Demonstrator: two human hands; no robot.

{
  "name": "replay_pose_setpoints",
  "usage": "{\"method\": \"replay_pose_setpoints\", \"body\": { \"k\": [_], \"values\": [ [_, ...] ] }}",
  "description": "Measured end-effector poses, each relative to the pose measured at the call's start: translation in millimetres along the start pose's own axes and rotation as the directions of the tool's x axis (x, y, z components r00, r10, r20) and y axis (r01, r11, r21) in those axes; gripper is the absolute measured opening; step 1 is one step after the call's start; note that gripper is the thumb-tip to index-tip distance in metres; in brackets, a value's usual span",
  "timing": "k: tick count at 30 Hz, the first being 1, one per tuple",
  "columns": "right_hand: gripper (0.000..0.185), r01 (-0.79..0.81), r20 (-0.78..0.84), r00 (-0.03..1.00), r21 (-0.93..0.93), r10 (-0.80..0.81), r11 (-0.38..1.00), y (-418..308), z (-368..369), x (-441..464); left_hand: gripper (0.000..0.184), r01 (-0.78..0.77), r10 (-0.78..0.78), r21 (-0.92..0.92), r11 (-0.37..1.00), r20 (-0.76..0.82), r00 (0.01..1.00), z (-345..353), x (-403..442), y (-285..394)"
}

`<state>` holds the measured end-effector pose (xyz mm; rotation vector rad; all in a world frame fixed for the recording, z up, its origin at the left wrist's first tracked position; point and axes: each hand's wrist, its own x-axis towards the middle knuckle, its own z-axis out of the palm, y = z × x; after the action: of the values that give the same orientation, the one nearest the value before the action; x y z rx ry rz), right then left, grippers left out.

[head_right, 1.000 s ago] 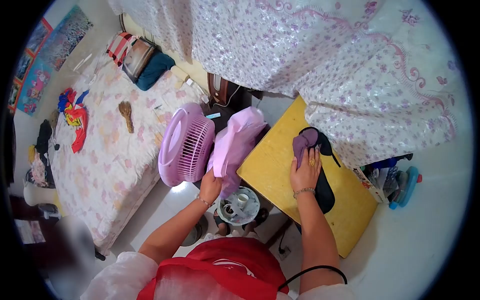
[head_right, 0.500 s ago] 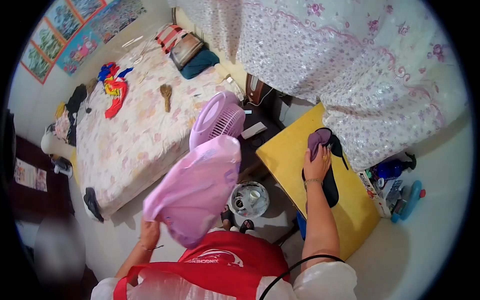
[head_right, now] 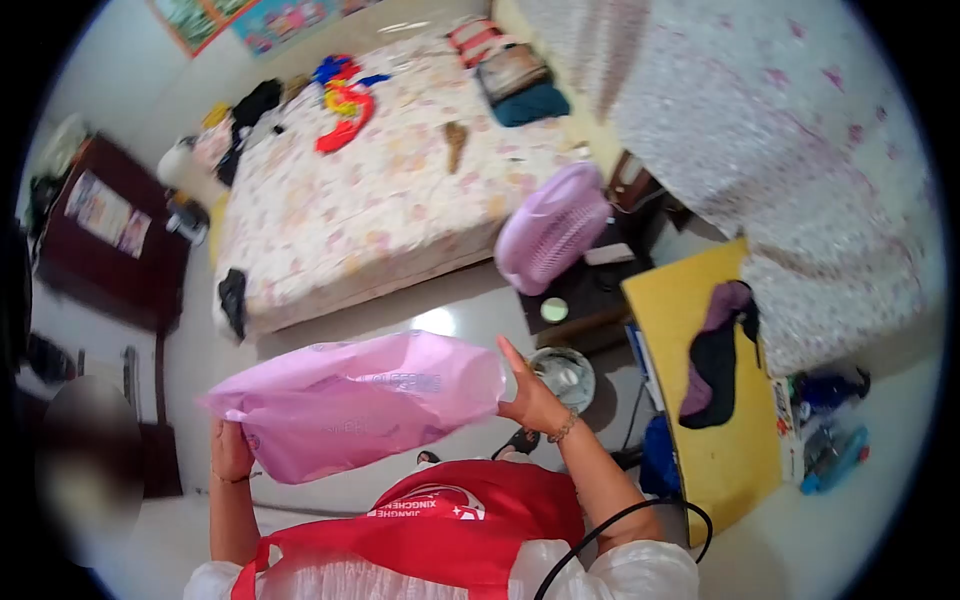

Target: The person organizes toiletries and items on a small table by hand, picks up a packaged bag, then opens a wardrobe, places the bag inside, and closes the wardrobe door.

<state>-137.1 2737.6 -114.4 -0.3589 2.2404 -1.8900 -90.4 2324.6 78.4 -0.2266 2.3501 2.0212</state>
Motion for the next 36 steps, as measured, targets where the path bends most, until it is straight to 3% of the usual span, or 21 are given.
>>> {"method": "replay_pose_setpoints", "body": {
  "k": [1,3,4,5,7,8,9,12,14,15,16,17,18,20,22,24,26,31,33,35,36],
  "values": [
    [0.090,0.011,0.041,0.999,0.010,-0.011,1.000,-22,14,8,0.029,-0.055,0.054,-0.014,0.998,-0.082,0.995,-3,-6,4],
    [0.071,-0.233,0.193,0.967,0.384,0.169,0.893,-78,36,13,0.031,-0.038,0.038,-0.004,0.999,-0.074,0.997,-31,-25,0],
    [0.051,-0.164,0.196,0.978,0.490,0.075,0.856,-90,47,11,0.032,-0.041,0.041,-0.009,0.999,-0.050,0.998,-48,-38,-8],
    [0.051,-0.179,0.229,0.971,0.484,0.073,0.856,-95,61,10,0.033,-0.044,0.044,-0.014,0.999,-0.026,0.999,-64,-50,-16],
    [0.037,-0.330,0.145,0.944,0.467,0.297,0.820,-106,86,14,0.035,-0.103,0.105,0.020,0.994,-0.083,0.991,-91,-74,-43],
    [0.034,-0.292,0.159,0.953,0.272,0.256,0.917,-106,97,12,0.037,-0.087,0.086,0.037,0.996,0.027,0.996,-109,-86,-47],
    [0.032,-0.230,0.173,0.961,0.068,0.215,0.971,-105,108,11,0.037,-0.090,0.090,0.022,0.996,-0.011,0.996,-123,-94,-54],
    [0.031,-0.214,0.033,0.968,0.624,0.249,0.752,-138,172,23,0.047,0.007,-0.014,-0.110,0.994,-0.056,0.998,-159,-100,-69],
    [0.034,-0.220,0.138,0.975,0.450,0.176,0.865,-145,201,34,0.071,-0.220,0.226,-0.481,0.849,-0.046,0.973,-181,-85,-48],
    [0.036,-0.214,0.194,0.969,0.356,0.152,0.910,-150,219,38,0.071,-0.224,0.223,-0.493,0.841,-0.061,0.973,-200,-81,-46],
    [0.038,-0.193,0.249,0.960,0.260,0.127,0.946,-155,237,41,0.079,-0.244,0.250,-0.115,0.963,0.039,0.967,-221,-78,-48],
    [0.039,-0.209,0.275,0.949,0.183,0.154,0.961,-157,258,46,0.087,-0.264,0.234,0.280,0.923,0.137,0.963,-240,-75,-53],
    [0.040,-0.215,0.296,0.940,0.132,0.169,0.968,-160,274,53,0.087,-0.262,0.239,0.262,0.929,0.115,0.964,-249,-69,-59],
    [0.043,-0.242,0.320,0.912,-0.085,0.256,0.967,-165,303,68,0.085,-0.466,0.306,0.650,0.601,0.351,0.885,-258,-56,-77],
    [0.048,-0.246,0.318,0.892,-0.254,0.320,0.936,-181,335,81,0.075,-0.469,0.325,0.635,0.614,0.338,0.883,-264,-44,-105],
    [0.045,-0.253,0.331,0.920,0.095,0.209,0.963,-215,372,94,0.066,-0.486,0.344,0.621,0.615,0.343,0.874,-284,-37,-116],
    [0.042,-0.191,0.338,0.926,0.039,0.167,0.981,-230,393,105,0.038,-0.397,0.479,0.622,0.675,0.039,0.877,-310,-33,-116],
    [0.035,-0.072,0.519,0.850,-0.050,0.087,0.996,-248,437,141,0.016,-0.405,0.592,0.646,0.647,-0.090,0.801,-385,-28,-73],
    [0.042,-0.050,0.583,0.812,0.019,0.029,0.999,-241,463,159,0.012,-0.363,0.503,0.602,0.711,-0.075,0.861,-417,-31,-63],
    [0.062,0.010,0.728,0.682,-0.113,0.076,0.994,-257,495,179,0.011,-0.316,0.448,0.567,0.761,-0.108,0.887,-446,-34,-57],
    [0.077,-0.139,0.736,0.664,-0.055,0.134,0.989,-264,516,190,0.011,-0.287,0.398,0.515,0.807,-0.116,0.910,-462,-33,-57]
  ]
}}
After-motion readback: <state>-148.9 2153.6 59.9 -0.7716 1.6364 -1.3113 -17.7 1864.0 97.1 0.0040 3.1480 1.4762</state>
